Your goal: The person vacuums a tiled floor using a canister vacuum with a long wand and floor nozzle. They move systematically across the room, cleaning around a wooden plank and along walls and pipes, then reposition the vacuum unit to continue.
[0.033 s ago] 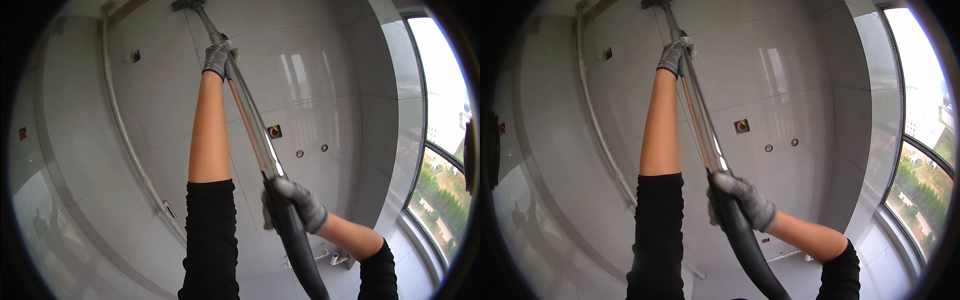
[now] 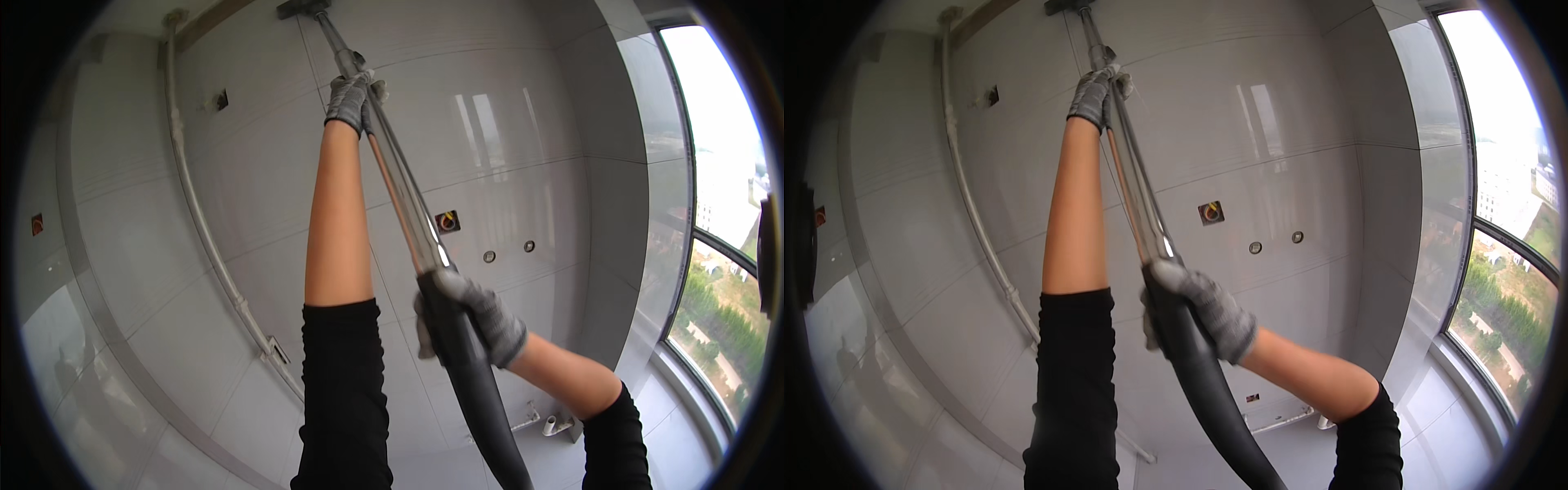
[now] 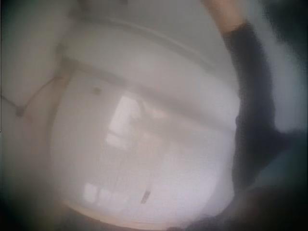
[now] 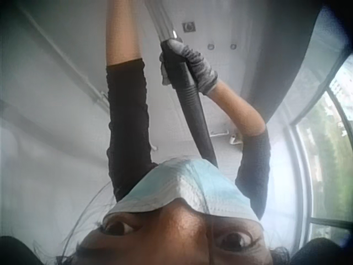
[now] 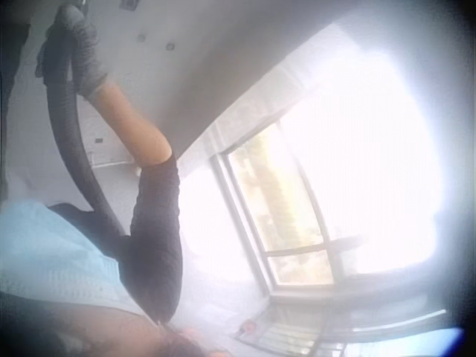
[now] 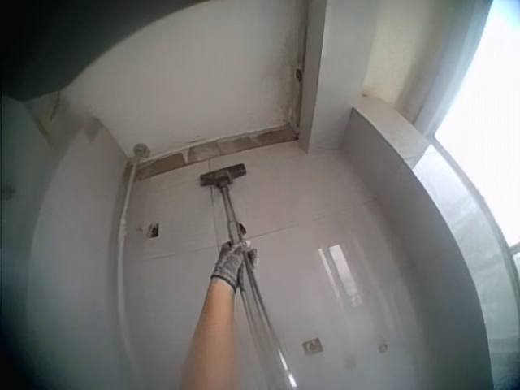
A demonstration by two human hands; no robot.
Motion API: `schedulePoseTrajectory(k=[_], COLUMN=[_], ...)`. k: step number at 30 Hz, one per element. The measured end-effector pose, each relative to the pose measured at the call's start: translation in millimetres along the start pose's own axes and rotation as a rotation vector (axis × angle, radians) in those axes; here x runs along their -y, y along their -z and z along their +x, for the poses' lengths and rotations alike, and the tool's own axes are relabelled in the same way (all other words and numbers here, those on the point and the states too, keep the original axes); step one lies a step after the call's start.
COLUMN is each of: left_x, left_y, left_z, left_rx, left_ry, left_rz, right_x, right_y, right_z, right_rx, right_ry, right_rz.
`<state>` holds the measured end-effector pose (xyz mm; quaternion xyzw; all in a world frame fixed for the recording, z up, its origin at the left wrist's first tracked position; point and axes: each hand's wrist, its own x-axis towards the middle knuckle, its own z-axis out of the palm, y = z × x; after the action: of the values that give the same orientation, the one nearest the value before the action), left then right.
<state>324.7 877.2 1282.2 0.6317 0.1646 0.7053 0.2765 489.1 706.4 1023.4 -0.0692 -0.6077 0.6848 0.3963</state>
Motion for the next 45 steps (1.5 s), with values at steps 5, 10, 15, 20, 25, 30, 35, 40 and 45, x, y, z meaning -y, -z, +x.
schedulePoseTrajectory(k=[5,10,15,20,25,30,35,40,45], left_x=[-20.6,-40.6,-4.2,72.0,139.9,164.5,109.1,23.3,-1.2], left_y=[4.9,-41.1,-53.6,-91.1,-172.6,-184.9,-182.0,-176.1,-204.7], left_z=[23.1,12.0,-24.9,-188.6,-413.8,-462.4,-304.1,-80.8,-32.9], left_rx=[0.266,0.147,0.314,0.221,0.085,0.073,0.065,0.105,0.103], left_ry=[0.032,-0.008,-0.019,0.121,0.600,0.607,0.286,-0.016,0.075], left_rz=[-0.403,-0.185,-0.135,-0.161,-0.288,-0.340,-0.192,0.062,0.081], right_x=[56.2,66.7,21.3,-83.7,-158.7,-176.7,-98.7,25.7,119.6], right_y=[-16.8,-23.5,-9.1,9.4,6.8,6.0,26.2,27.5,54.6], right_z=[63.8,28.6,-63.1,-212.2,-410.2,-454.5,-345.3,-136.0,-47.1], right_rx=[0.019,0.331,0.187,0.070,-0.604,-0.635,-0.392,-0.152,-0.132], right_ry=[0.185,0.274,0.263,0.067,-0.345,-0.343,-0.082,0.229,0.292], right_rz=[0.311,0.789,0.731,0.624,0.151,0.219,0.134,0.033,0.299])
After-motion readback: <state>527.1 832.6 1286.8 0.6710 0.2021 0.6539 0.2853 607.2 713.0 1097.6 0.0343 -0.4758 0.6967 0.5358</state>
